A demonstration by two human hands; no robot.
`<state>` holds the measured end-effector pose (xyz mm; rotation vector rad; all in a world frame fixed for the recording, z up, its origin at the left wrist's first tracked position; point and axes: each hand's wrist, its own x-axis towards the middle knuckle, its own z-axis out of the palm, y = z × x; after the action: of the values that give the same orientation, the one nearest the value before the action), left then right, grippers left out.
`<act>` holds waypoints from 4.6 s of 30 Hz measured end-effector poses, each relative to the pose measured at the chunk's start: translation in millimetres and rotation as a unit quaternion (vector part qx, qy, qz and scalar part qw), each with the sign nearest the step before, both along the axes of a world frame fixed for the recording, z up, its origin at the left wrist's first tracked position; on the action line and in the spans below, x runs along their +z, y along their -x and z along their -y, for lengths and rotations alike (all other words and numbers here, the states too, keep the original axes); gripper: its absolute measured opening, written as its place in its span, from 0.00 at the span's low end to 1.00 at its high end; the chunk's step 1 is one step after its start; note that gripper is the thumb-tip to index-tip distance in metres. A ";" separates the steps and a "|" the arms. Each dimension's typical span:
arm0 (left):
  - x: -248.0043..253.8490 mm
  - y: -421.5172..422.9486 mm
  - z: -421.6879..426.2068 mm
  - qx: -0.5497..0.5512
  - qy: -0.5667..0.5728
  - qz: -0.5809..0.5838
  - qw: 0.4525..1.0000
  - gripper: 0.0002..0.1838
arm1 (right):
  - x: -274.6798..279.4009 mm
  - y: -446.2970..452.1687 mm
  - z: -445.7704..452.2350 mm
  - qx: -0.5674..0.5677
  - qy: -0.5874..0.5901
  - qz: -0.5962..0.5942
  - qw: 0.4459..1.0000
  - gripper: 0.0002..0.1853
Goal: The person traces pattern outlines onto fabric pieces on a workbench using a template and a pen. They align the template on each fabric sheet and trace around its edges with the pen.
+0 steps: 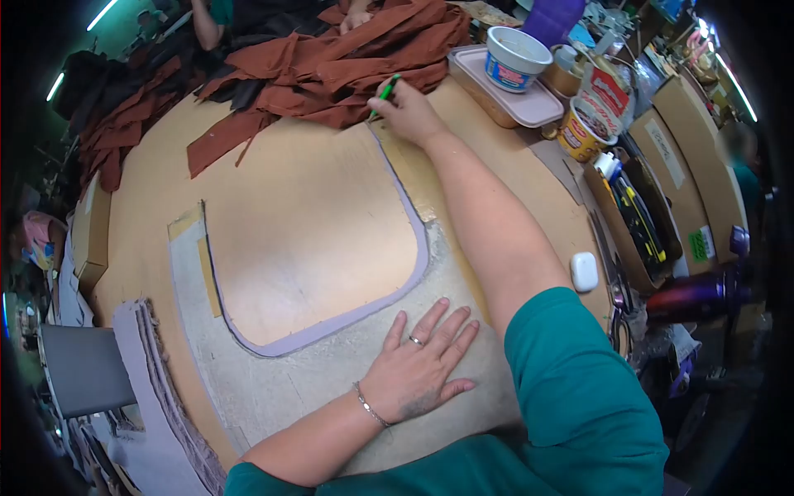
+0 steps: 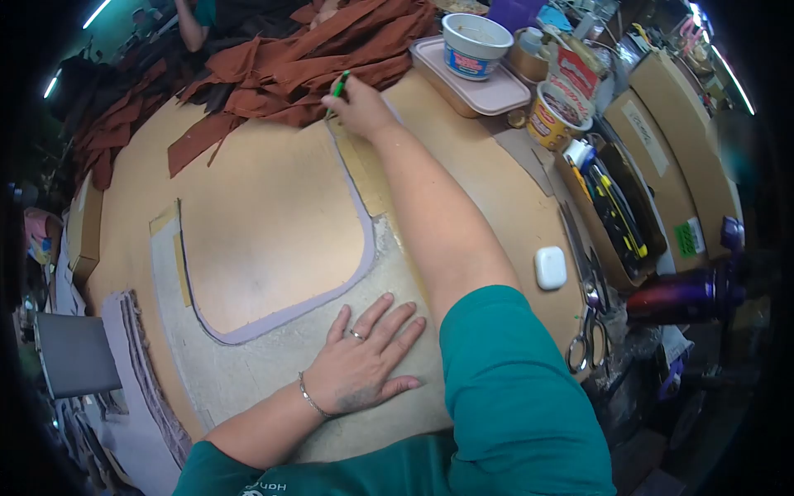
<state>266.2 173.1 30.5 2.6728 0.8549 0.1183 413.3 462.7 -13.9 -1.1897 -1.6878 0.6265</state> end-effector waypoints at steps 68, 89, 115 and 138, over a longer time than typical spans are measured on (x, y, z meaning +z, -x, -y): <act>-18.0 -36.0 -181.3 0.253 -0.101 -0.089 0.958 0.46 | 71.4 -85.5 398.2 -0.204 0.074 -0.063 0.974 0.06; -16.2 -33.3 -180.8 0.261 -0.092 -0.042 0.960 0.47 | 9.9 -45.2 69.1 -0.234 -0.038 0.146 0.960 0.07; 3.1 152.0 -34.8 0.356 -0.168 0.115 0.912 0.26 | 25.8 -85.1 404.4 -0.263 0.057 0.125 0.955 0.08; -17.4 305.2 173.7 0.508 0.152 0.515 0.673 0.09 | 45.6 -37.2 494.1 -0.226 0.195 0.113 0.948 0.24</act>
<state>-39.0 -0.7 13.1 1.1007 1.5265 1.3983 450.4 -31.4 31.7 -1.9266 -1.4280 0.5629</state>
